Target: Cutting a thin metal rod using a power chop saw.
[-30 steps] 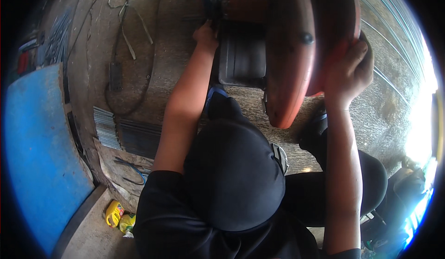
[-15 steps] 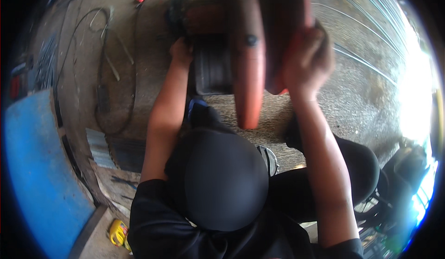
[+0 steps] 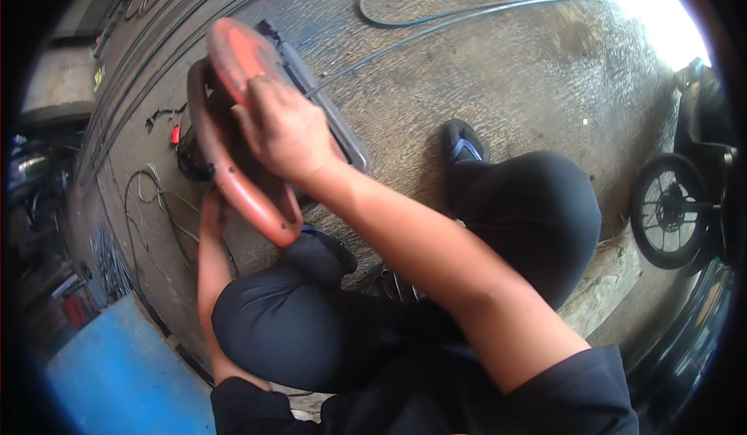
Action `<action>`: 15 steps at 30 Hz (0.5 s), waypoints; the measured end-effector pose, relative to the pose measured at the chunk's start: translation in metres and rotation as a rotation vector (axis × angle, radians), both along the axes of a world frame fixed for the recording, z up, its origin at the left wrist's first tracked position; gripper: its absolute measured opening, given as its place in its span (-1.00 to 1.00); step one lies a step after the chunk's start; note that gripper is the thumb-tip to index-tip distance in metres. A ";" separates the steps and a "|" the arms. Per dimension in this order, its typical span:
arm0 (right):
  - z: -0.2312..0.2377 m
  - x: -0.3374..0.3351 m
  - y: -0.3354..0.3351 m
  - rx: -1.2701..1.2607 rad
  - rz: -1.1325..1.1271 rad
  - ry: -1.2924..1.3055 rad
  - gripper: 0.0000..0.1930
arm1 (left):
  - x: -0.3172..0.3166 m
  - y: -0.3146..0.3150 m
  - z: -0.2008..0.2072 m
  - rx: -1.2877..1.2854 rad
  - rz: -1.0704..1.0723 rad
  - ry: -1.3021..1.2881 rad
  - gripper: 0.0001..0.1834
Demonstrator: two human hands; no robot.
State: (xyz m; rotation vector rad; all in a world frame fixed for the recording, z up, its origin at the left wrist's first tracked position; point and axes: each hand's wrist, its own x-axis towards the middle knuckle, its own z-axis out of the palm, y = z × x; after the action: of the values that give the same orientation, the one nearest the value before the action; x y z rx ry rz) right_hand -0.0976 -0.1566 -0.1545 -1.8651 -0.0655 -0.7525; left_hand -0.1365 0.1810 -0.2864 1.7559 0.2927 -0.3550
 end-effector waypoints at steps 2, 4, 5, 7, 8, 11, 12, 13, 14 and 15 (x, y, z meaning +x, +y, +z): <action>-0.002 0.000 0.000 0.040 -0.004 -0.001 -0.72 | 0.000 0.019 0.029 0.049 0.177 0.263 -0.53; -0.005 0.000 0.001 0.027 0.018 0.029 -0.62 | -0.005 0.040 0.055 -0.104 0.172 0.275 -0.56; -0.006 -0.001 0.002 0.044 0.005 0.023 -0.62 | -0.005 0.049 0.066 -0.088 0.155 0.277 -0.56; -0.007 -0.002 0.003 0.075 0.019 0.060 -0.60 | -0.006 0.059 0.080 0.098 0.302 0.348 -0.57; -0.008 -0.003 0.003 0.086 0.005 0.060 -0.60 | -0.005 0.059 0.084 0.094 0.253 0.328 -0.57; -0.007 -0.005 0.003 0.099 0.053 0.116 -0.59 | -0.003 0.045 0.085 0.155 0.268 0.310 -0.60; -0.006 -0.005 0.003 0.104 0.044 0.101 -0.59 | -0.001 0.036 0.081 0.157 0.251 0.297 -0.60; -0.006 -0.005 0.003 0.088 0.003 0.083 -0.60 | 0.001 0.028 0.076 0.148 0.240 0.289 -0.61; -0.006 -0.004 0.002 0.067 -0.027 0.077 -0.62 | 0.003 0.021 0.070 0.169 0.222 0.266 -0.61; -0.006 -0.004 0.002 0.065 -0.031 0.065 -0.62 | 0.007 0.016 0.062 0.164 0.217 0.266 -0.61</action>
State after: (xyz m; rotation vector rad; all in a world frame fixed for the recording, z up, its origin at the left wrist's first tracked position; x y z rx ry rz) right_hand -0.1015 -0.1548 -0.1600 -1.8309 0.0292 -0.7066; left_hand -0.1298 0.1967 -0.2240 1.8155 0.7142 -0.4168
